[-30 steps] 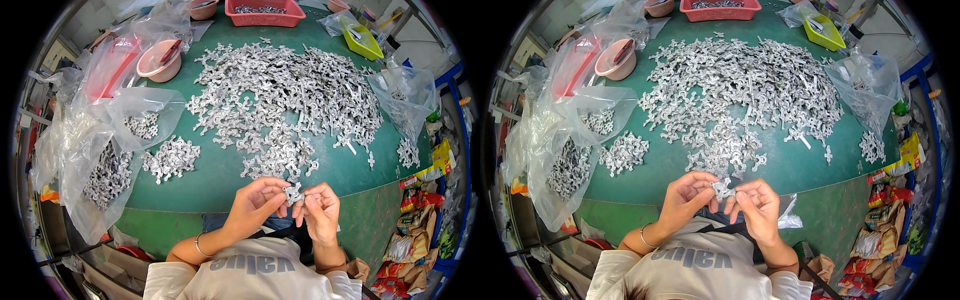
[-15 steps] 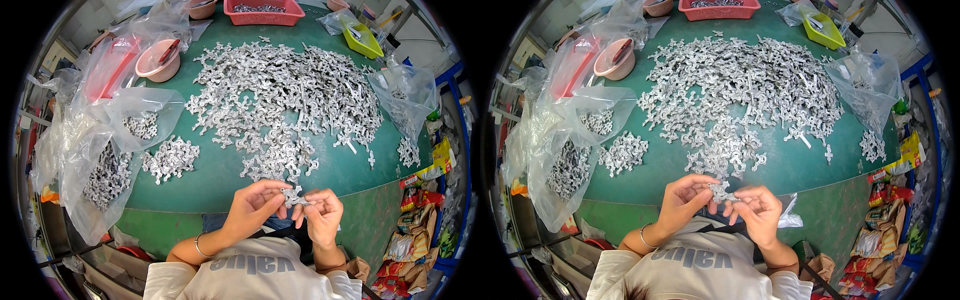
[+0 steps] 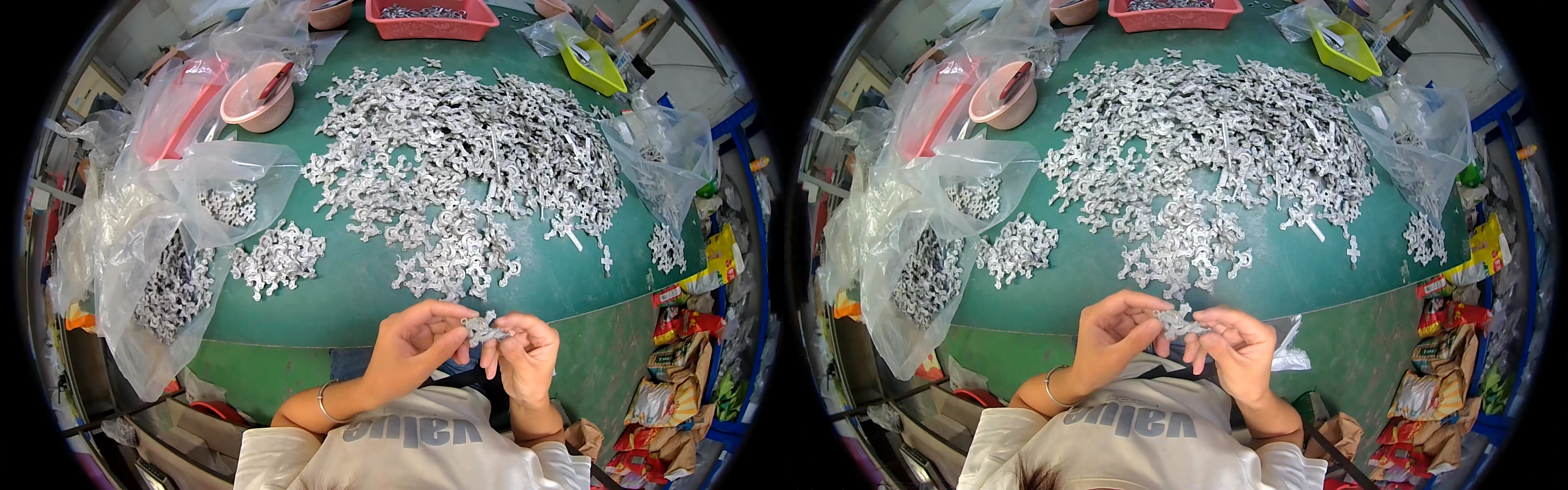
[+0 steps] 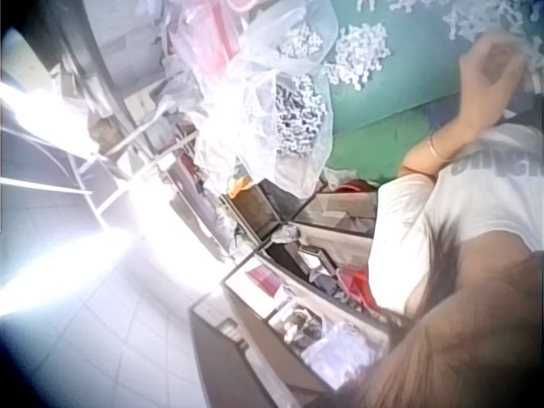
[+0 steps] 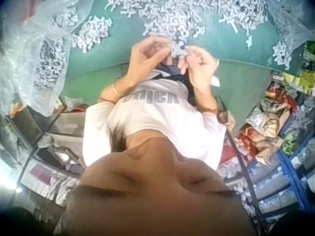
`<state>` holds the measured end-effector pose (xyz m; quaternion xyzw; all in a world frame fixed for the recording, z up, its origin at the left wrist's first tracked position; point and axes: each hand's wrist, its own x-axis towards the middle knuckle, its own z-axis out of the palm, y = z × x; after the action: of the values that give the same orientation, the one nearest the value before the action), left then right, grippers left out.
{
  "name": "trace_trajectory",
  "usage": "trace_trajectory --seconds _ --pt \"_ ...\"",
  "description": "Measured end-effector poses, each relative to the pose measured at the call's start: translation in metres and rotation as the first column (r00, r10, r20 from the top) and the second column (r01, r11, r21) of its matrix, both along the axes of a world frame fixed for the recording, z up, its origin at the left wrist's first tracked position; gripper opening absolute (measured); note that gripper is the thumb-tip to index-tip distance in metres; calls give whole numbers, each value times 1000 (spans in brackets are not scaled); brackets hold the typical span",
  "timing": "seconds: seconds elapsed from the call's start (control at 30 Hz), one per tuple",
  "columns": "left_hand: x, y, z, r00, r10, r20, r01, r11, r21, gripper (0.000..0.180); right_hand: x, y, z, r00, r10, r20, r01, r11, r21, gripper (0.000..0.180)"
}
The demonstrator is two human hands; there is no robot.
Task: The person picks up and handles various small metallic cross-shaped objects from a large pile on a table.
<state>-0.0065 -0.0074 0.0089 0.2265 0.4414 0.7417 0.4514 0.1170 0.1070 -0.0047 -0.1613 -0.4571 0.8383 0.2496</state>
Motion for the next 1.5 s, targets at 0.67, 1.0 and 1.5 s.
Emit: trace_trajectory --seconds 0.67,1.0,1.5 --pt "0 -2 2 999 26 -45 -24 999 30 20 -1 -2 0 997 57 -53 -55 998 33 20" --pt "-6 -1 -9 997 70 -16 -70 997 -29 17 -6 -1 -1 996 83 26 -85 993 81 23" --pt "-15 -4 -17 985 103 -141 -108 994 -27 17 -25 7 7 973 -86 212 -59 800 597 20"
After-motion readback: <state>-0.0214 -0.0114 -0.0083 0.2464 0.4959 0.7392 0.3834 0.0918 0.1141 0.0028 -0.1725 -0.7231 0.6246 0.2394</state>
